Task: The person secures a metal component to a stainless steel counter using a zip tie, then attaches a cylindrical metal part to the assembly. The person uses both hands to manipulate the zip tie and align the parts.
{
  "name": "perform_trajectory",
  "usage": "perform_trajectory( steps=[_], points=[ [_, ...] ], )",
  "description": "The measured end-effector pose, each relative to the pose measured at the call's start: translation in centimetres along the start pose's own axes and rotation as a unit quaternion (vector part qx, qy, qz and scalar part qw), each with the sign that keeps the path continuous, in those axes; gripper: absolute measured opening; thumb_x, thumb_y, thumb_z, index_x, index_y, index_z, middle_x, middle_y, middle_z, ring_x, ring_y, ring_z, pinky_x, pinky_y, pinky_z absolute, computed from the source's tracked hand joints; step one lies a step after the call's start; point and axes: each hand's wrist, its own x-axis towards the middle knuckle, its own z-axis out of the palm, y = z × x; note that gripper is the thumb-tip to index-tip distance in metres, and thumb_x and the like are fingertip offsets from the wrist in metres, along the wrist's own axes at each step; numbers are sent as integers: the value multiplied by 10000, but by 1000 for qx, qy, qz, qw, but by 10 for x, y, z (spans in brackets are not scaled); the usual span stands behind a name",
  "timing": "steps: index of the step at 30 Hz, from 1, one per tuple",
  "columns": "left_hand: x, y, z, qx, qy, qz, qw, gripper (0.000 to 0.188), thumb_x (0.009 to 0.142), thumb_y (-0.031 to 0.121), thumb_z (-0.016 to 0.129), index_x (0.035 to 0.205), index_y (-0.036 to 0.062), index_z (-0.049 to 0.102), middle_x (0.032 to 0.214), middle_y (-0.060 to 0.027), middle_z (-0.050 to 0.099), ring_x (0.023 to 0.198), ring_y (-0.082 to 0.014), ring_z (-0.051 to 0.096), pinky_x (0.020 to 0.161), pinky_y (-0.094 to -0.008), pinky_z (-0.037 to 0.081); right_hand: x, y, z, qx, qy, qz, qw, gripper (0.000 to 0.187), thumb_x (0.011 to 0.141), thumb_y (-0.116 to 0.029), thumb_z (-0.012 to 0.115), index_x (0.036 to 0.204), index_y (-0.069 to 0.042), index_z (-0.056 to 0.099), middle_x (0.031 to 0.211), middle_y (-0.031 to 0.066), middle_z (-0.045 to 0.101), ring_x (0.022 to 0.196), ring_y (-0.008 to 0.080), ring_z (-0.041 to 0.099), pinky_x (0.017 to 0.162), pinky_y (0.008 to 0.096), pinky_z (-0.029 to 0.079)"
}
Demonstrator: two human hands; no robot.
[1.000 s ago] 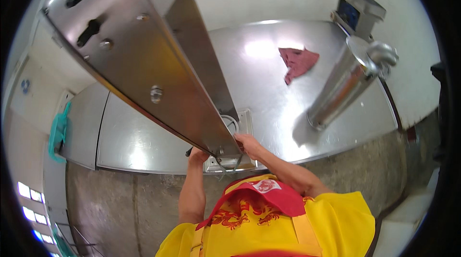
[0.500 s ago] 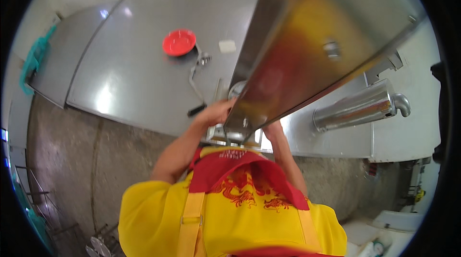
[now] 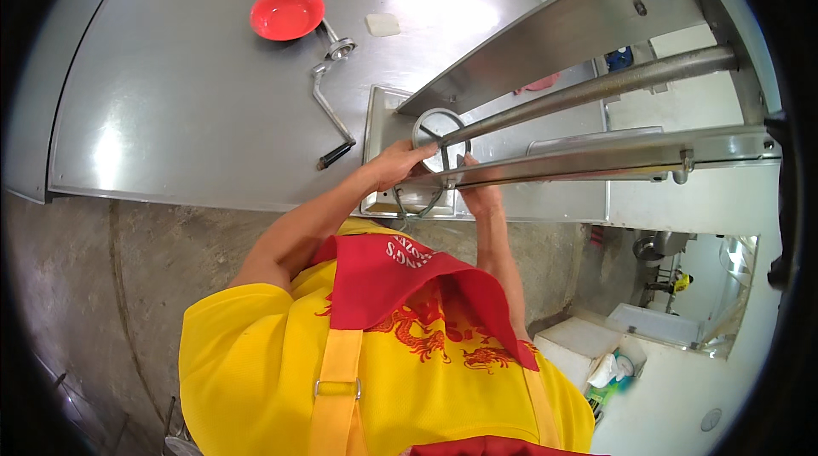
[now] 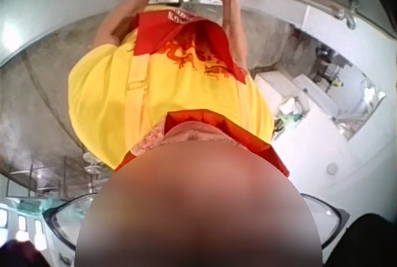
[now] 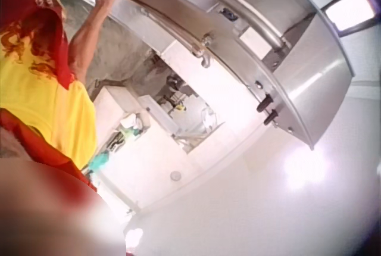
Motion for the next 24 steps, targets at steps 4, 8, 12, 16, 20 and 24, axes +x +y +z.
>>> perform_trajectory(
  steps=[4, 8, 12, 16, 20, 24],
  points=[
    [-1, 10, 4, 33, -18, 23, 999, 503, 1008, 395, 609, 1236, -53, 617, 1061, -111, 702, 908, -176, 664, 836, -351, 544, -5, -2, 5, 46, 3, -37, 998, 165, 963, -194, 641, 1058, -62, 673, 971, 22, 686, 894, 149, 632, 830, 334, 508],
    [0, 28, 17, 51, -46, 49, 996, 543, 1008, 425, 600, 1251, -60, 617, 1126, -133, 685, 938, -184, 658, 841, -349, 550, -12, -19, 13, 59, -27, -57, 996, 259, 975, -251, 593, 1109, -40, 659, 1069, 54, 711, 1008, 193, 659, 943, 374, 511],
    [-14, 80, 41, 82, -88, 77, 990, 533, 1016, 431, 580, 1246, -48, 629, 1185, -131, 652, 983, -181, 637, 858, -352, 548, -25, -58, 29, 87, -39, -113, 989, 370, 983, -251, 575, 1271, -20, 599, 1237, 87, 675, 1150, 240, 635, 1065, 419, 460],
    [-30, 132, 83, 94, -174, 162, 967, 486, 1027, 414, 562, 1214, -29, 633, 1090, -99, 674, 937, -178, 639, 860, -362, 543, -67, -124, 48, 86, -37, -196, 976, 440, 1008, -343, 556, 1320, -34, 580, 1267, 118, 666, 1177, 255, 635, 1071, 445, 466],
    [-38, 199, 135, 58, -305, 296, 903, 437, 1024, 362, 590, 1168, -49, 622, 1002, -90, 697, 930, -173, 668, 868, -339, 548, -121, -195, 77, 52, -168, -294, 940, 490, 1005, -423, 557, 1306, -38, 586, 1210, 133, 689, 1079, 279, 681, 910, 449, 561],
    [-62, 270, 194, -91, -354, 236, 900, 393, 1009, 288, 620, 1172, -70, 612, 1031, -156, 699, 957, -213, 709, 868, -340, 572, -159, -211, 114, -108, 304, -557, 766, 328, 1030, -273, 521, 1208, -23, 639, 959, 122, 656, 790, 215, 588, 705, 295, 491]
  ],
)
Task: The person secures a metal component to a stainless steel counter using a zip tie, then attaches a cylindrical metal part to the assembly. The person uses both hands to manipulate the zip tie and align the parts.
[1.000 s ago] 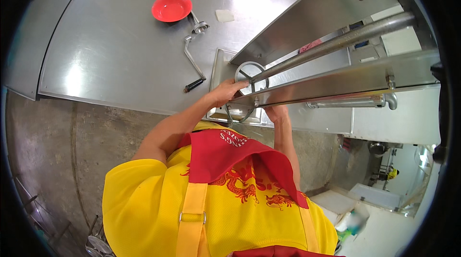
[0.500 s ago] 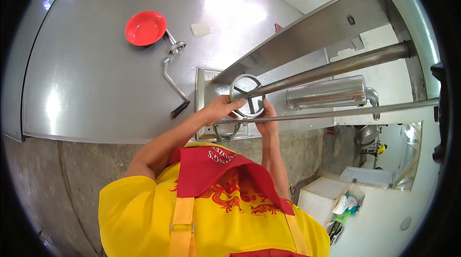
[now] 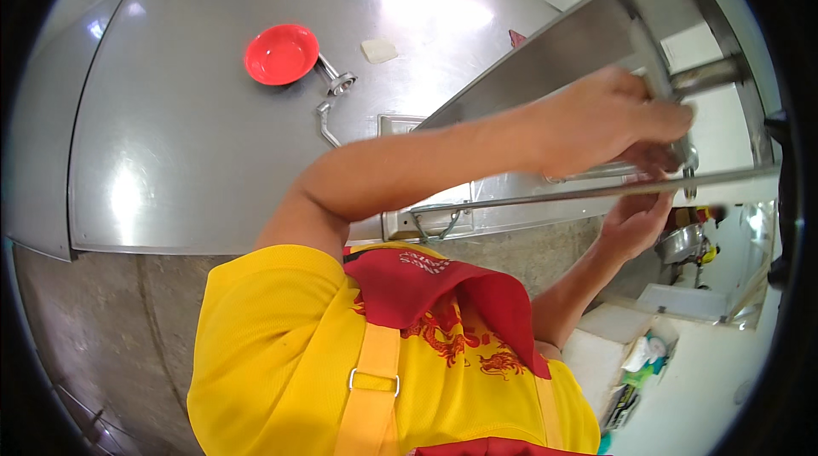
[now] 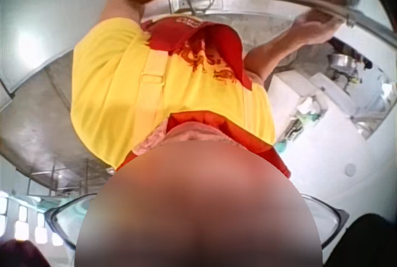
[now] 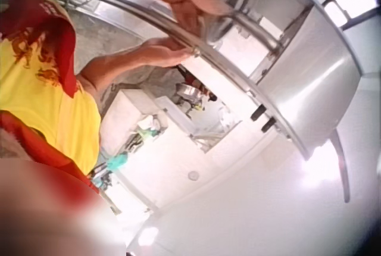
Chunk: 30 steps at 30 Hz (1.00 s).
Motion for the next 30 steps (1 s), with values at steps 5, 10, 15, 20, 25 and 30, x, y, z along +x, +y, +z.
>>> perform_trajectory(
  steps=[5, 10, 15, 20, 25, 30],
  points=[
    [47, 31, 18, 300, -101, 193, 929, 521, 1005, 354, 597, 1235, -111, 555, 1073, -179, 683, 957, -250, 704, 872, -351, 559, -159, 12, -27, -238, -463, -198, 831, 86, 940, -115, 635, 921, -31, 636, 885, 109, 664, 815, 223, 632, 744, 352, 501],
    [44, 55, 56, 78, -163, 22, 983, 535, 1047, 512, 418, 1297, 51, 522, 1171, -132, 627, 1029, -235, 622, 895, -356, 492, -280, 133, 107, -112, -580, -30, 807, 328, 895, -164, 693, 1169, -12, 597, 1127, 195, 622, 1041, 325, 634, 863, 459, 507],
    [21, 77, 88, 125, -148, -7, 981, 625, 1048, 562, 384, 1411, 54, 418, 1273, -154, 556, 1183, -278, 551, 1030, -383, 429, -326, 233, 171, -321, -519, -167, 775, 321, 889, -177, 640, 1124, 31, 571, 1113, 257, 574, 1082, 440, 558, 875, 519, 475],
    [35, 79, 59, 48, -18, -121, 991, 866, 951, 640, 515, 1508, 24, 271, 1468, -194, 388, 1312, -348, 450, 1144, -406, 332, -358, 278, 174, -228, -584, -95, 773, 195, 861, -82, 547, 1017, 25, 592, 993, 257, 592, 967, 440, 576, 858, 515, 477],
    [28, 77, 53, 89, 11, -75, 993, 833, 976, 673, 435, 1394, -48, 466, 1355, -241, 552, 1222, -368, 550, 1072, -442, 399, -275, 96, 97, 10, -582, -7, 813, 118, 947, -67, 588, 1034, 0, 544, 953, 202, 581, 873, 369, 588, 762, 425, 467],
    [39, 62, 38, 86, -25, -76, 993, 936, 948, 761, 377, 1335, -83, 499, 1190, -173, 619, 1070, -283, 596, 958, -384, 438, -192, 1, 4, 49, -495, -33, 867, 229, 911, 12, 641, 1133, -22, 597, 966, 147, 603, 911, 304, 607, 810, 359, 484]
  ],
)
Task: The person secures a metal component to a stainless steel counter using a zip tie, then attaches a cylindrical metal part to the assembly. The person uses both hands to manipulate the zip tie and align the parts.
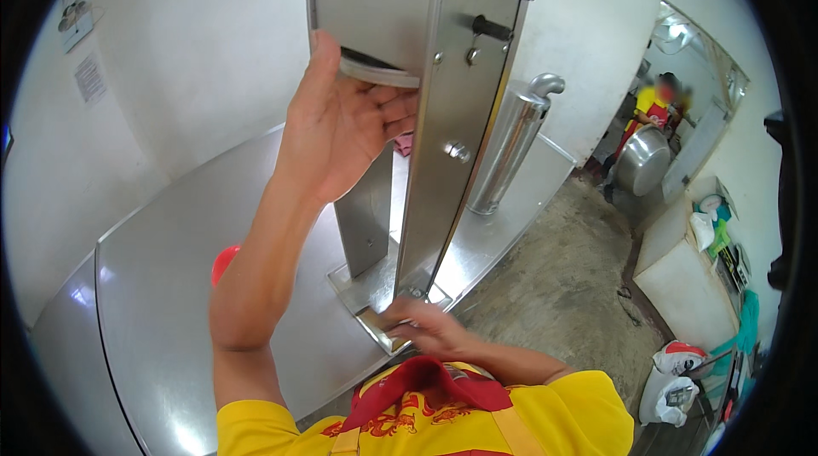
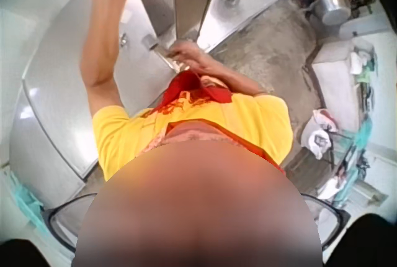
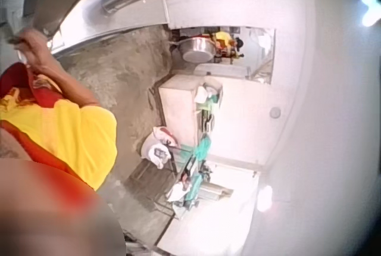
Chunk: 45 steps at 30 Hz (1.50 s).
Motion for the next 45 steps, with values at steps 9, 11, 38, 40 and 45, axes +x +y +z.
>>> perform_trajectory(
  steps=[9, 11, 38, 40, 45],
  points=[
    [0, -9, -13, -23, -22, 27, 999, 1035, 908, 824, 354, 1356, -98, 492, 1293, -238, 601, 1136, -316, 611, 996, -409, 446, 84, -129, -139, 130, 208, -114, 963, 309, 1085, -283, 453, 1048, 4, 560, 852, 82, 583, 657, 127, 525, 571, 278, 450],
    [-1, -9, -12, -20, -17, 31, 999, 1047, 898, 833, 362, 1343, -104, 499, 1271, -242, 613, 1115, -315, 623, 985, -408, 457, 81, -130, -141, 139, 181, -72, 971, 320, 1084, -289, 442, 1091, 10, 555, 819, 100, 567, 688, 159, 533, 564, 298, 440],
    [14, 0, 9, 40, 5, 102, 994, 922, 979, 731, 290, 1471, -41, 404, 1415, -198, 540, 1248, -283, 555, 1035, -410, 424, 142, -193, -152, 179, 183, -25, 967, 273, 1061, -173, 449, 1237, 21, 527, 1088, 161, 634, 1000, 297, 678, 942, 443, 525],
    [11, -3, -2, 82, 20, 93, 992, 913, 978, 731, 287, 1457, -34, 427, 1416, -185, 553, 1227, -275, 570, 1027, -417, 429, 145, -198, -149, 134, 222, -8, 966, 257, 1038, -122, 482, 1244, 26, 523, 1112, 162, 633, 1009, 290, 678, 941, 435, 525],
    [0, -21, -11, 122, 15, 104, 987, 696, 1020, 567, 455, 1387, -20, 530, 1338, -178, 611, 1176, -258, 608, 980, -394, 485, 140, -204, -162, -6, 247, -12, 969, 307, 976, -56, 549, 1266, 42, 578, 1155, 120, 669, 1038, 215, 659, 925, 365, 517]
  ],
)
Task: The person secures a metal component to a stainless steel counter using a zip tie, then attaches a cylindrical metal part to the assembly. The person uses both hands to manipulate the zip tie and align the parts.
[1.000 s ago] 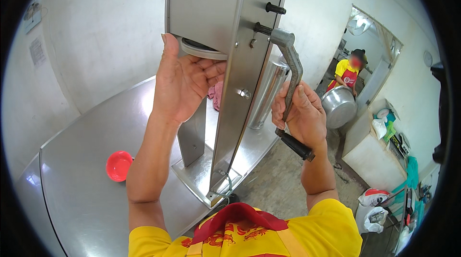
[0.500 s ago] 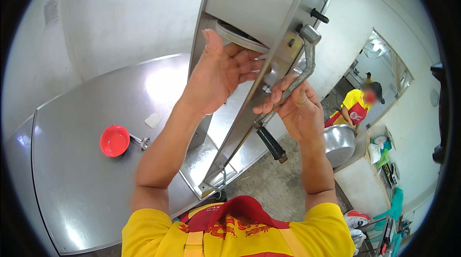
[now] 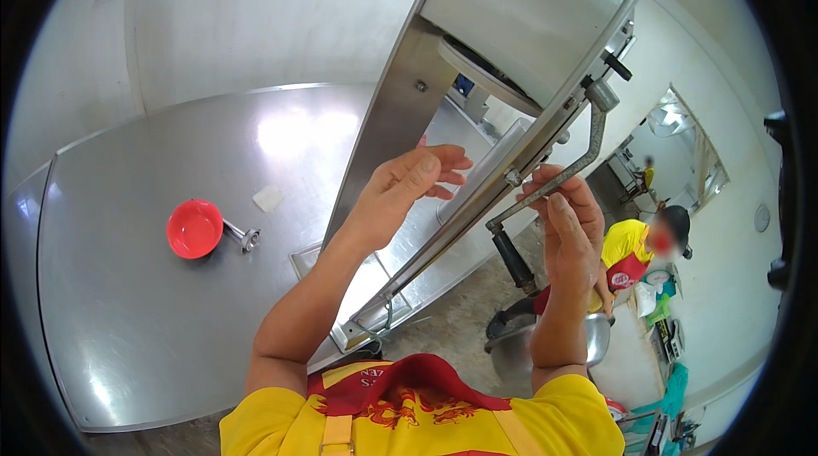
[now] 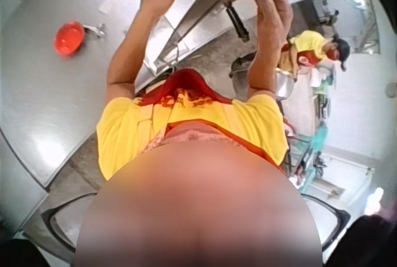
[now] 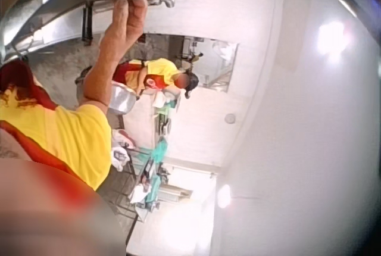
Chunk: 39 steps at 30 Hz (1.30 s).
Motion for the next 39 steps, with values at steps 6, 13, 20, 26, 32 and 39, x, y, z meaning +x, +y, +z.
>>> perform_trajectory(
  steps=[6, 13, 20, 26, 32, 39],
  points=[
    [-5, -1, 5, 18, 1, -32, 999, 540, 1025, 422, 557, 1355, -5, 575, 1265, -124, 645, 1120, -192, 607, 959, -337, 480, 14, -9, 4, -53, -17, 22, 998, 338, 1001, -124, 551, 1310, 13, 556, 1205, 124, 651, 1096, 230, 655, 932, 371, 519],
    [-36, -28, 2, 65, 33, -7, 997, 539, 1004, 416, 591, 1343, -3, 589, 1235, -118, 657, 1093, -184, 613, 965, -329, 476, 0, 7, -26, -27, 42, 1, 999, 297, 1009, -119, 560, 1281, -1, 575, 1155, 119, 656, 1027, 218, 669, 864, 363, 553],
    [-59, -24, -12, 74, 84, 18, 994, 466, 1008, 306, 568, 1311, -47, 593, 1229, -145, 670, 1073, -209, 634, 926, -339, 492, 19, 87, -146, -11, 295, 74, 953, 292, 1002, -187, 619, 1213, 14, 600, 1039, 100, 653, 923, 204, 666, 777, 338, 564],
    [-102, 5, -19, 88, -31, 94, 991, 535, 1004, 405, 569, 1227, -78, 632, 1076, -239, 692, 897, -280, 687, 734, -387, 559, 33, 220, -243, -115, 301, 185, 928, 457, 962, -352, 672, 1220, 12, 570, 1086, 86, 619, 941, 175, 618, 764, 318, 535],
    [-94, 0, 35, 98, -374, -40, 921, 488, 921, 316, 748, 1105, -131, 680, 1077, -294, 689, 894, -353, 716, 788, -393, 588, 108, 335, -333, -39, 310, 195, 930, 771, 894, -626, 658, 1361, -34, 499, 1260, 119, 574, 1158, 233, 551, 897, 428, 494],
    [-122, -167, 103, 47, -67, -40, 996, 406, 947, 301, 708, 1051, -92, 689, 968, -266, 707, 789, -376, 718, 743, -451, 586, 195, 374, -425, 151, 12, 63, 986, 736, 894, -620, 663, 1393, -108, 491, 1348, 96, 557, 1162, 245, 551, 1004, 409, 414]
  ],
)
